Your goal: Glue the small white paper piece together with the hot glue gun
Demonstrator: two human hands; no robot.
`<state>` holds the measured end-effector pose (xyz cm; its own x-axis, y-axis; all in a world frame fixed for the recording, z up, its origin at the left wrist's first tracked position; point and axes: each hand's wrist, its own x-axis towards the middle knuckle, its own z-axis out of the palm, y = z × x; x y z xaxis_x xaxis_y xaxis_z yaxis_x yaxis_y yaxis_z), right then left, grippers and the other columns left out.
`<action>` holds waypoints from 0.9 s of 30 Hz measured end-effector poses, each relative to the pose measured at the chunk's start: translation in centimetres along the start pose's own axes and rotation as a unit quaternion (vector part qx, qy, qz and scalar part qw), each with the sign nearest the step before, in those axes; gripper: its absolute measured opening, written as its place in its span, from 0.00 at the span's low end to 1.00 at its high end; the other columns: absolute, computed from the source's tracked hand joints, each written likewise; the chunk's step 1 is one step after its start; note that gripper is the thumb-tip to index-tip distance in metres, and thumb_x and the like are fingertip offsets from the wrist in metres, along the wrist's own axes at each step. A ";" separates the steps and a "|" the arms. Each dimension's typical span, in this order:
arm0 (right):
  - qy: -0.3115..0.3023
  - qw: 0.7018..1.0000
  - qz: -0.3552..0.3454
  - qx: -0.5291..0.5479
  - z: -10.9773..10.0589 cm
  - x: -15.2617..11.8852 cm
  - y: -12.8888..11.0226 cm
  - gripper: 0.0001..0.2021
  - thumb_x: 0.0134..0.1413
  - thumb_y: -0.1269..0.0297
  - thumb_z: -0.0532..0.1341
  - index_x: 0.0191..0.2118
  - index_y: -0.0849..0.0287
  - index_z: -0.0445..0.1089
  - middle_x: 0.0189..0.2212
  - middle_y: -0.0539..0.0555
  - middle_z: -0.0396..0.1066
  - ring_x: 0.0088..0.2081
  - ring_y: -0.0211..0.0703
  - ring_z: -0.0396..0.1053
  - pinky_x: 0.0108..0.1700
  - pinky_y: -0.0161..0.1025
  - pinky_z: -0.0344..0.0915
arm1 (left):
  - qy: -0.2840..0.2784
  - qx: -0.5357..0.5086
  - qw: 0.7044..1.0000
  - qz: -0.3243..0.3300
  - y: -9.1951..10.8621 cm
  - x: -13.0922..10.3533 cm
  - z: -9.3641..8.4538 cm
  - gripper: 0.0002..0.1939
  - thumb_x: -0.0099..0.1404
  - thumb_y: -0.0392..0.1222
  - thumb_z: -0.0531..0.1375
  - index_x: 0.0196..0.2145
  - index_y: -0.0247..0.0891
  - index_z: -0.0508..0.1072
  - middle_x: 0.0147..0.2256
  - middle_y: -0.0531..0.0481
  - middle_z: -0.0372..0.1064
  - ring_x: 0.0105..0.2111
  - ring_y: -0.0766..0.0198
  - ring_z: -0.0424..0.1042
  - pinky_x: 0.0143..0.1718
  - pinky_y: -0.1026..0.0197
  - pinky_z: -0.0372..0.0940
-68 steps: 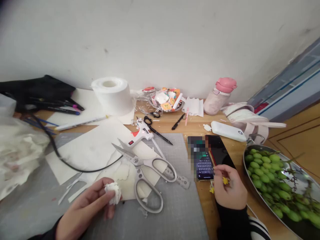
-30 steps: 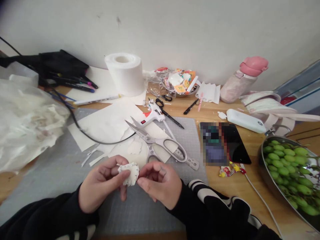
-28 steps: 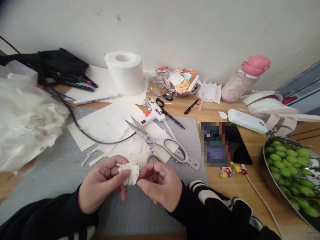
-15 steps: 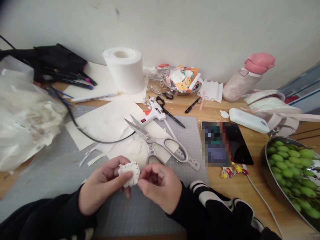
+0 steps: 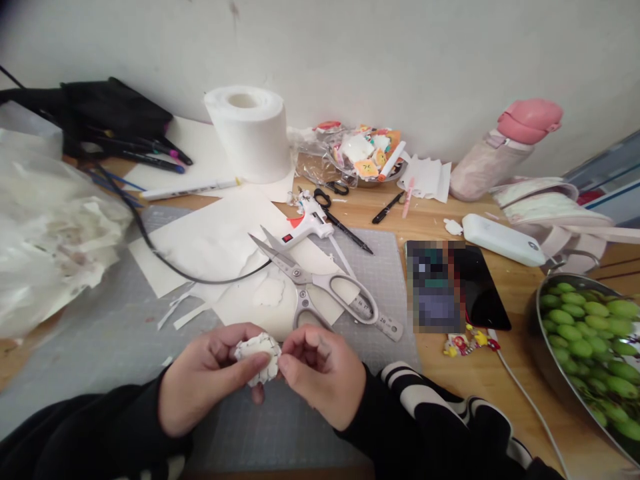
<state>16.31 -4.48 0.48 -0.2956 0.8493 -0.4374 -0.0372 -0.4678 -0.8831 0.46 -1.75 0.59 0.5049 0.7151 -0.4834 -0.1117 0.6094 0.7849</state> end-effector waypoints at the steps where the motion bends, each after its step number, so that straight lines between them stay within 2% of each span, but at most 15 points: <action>1: 0.001 1.000 -0.004 -0.008 0.0 0.0 0.0 0.09 0.47 0.60 0.58 0.27 0.61 0.60 0.18 0.44 0.59 0.14 0.24 0.51 0.14 0.26 0.47 | -0.002 -0.001 1.000 -0.002 0.0 0.0 0.0 0.10 0.48 0.42 0.64 0.24 0.32 0.70 0.18 0.54 0.69 0.15 0.72 0.66 0.19 0.69 0.63; 11: 0.004 1.000 0.008 0.007 0.0 0.0 0.1 0.09 0.48 0.59 0.57 0.28 0.60 0.61 0.18 0.45 0.62 0.14 0.25 0.52 0.14 0.27 0.50 | -0.026 -0.004 0.999 -0.022 0.1 0.0 0.2 0.13 0.47 0.45 0.64 0.25 0.32 0.69 0.20 0.51 0.70 0.17 0.70 0.66 0.20 0.67 0.64; 16: 0.009 0.999 0.024 0.025 -0.2 0.1 0.4 0.11 0.47 0.57 0.58 0.30 0.61 0.63 0.15 0.42 0.58 0.12 0.27 0.54 0.13 0.27 0.52 | -0.035 0.012 0.998 -0.052 0.0 -0.1 0.3 0.15 0.46 0.47 0.65 0.24 0.32 0.68 0.19 0.50 0.70 0.18 0.70 0.65 0.19 0.68 0.63; 22: 0.006 0.999 0.021 0.035 -0.3 0.2 0.3 0.14 0.44 0.53 0.60 0.29 0.61 0.63 0.15 0.43 0.59 0.12 0.26 0.53 0.12 0.27 0.51 | -0.045 0.017 0.998 -0.041 0.1 -0.2 0.4 0.17 0.48 0.52 0.62 0.22 0.33 0.67 0.17 0.51 0.68 0.18 0.69 0.65 0.19 0.67 0.62; 27: 0.000 0.999 0.024 0.024 -0.3 0.1 0.3 0.14 0.47 0.53 0.58 0.29 0.61 0.64 0.15 0.43 0.59 0.12 0.26 0.53 0.13 0.27 0.51 | -0.042 0.055 0.998 -0.002 -0.7 -0.3 0.1 0.13 0.52 0.47 0.59 0.22 0.35 0.65 0.16 0.52 0.66 0.16 0.71 0.61 0.19 0.68 0.59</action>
<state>16.53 -4.45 0.10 -0.2978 0.8254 -0.4796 -0.0687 -0.5196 -0.8516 0.47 -2.43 0.22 0.5763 0.6788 -0.4551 -0.0176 0.5670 0.8235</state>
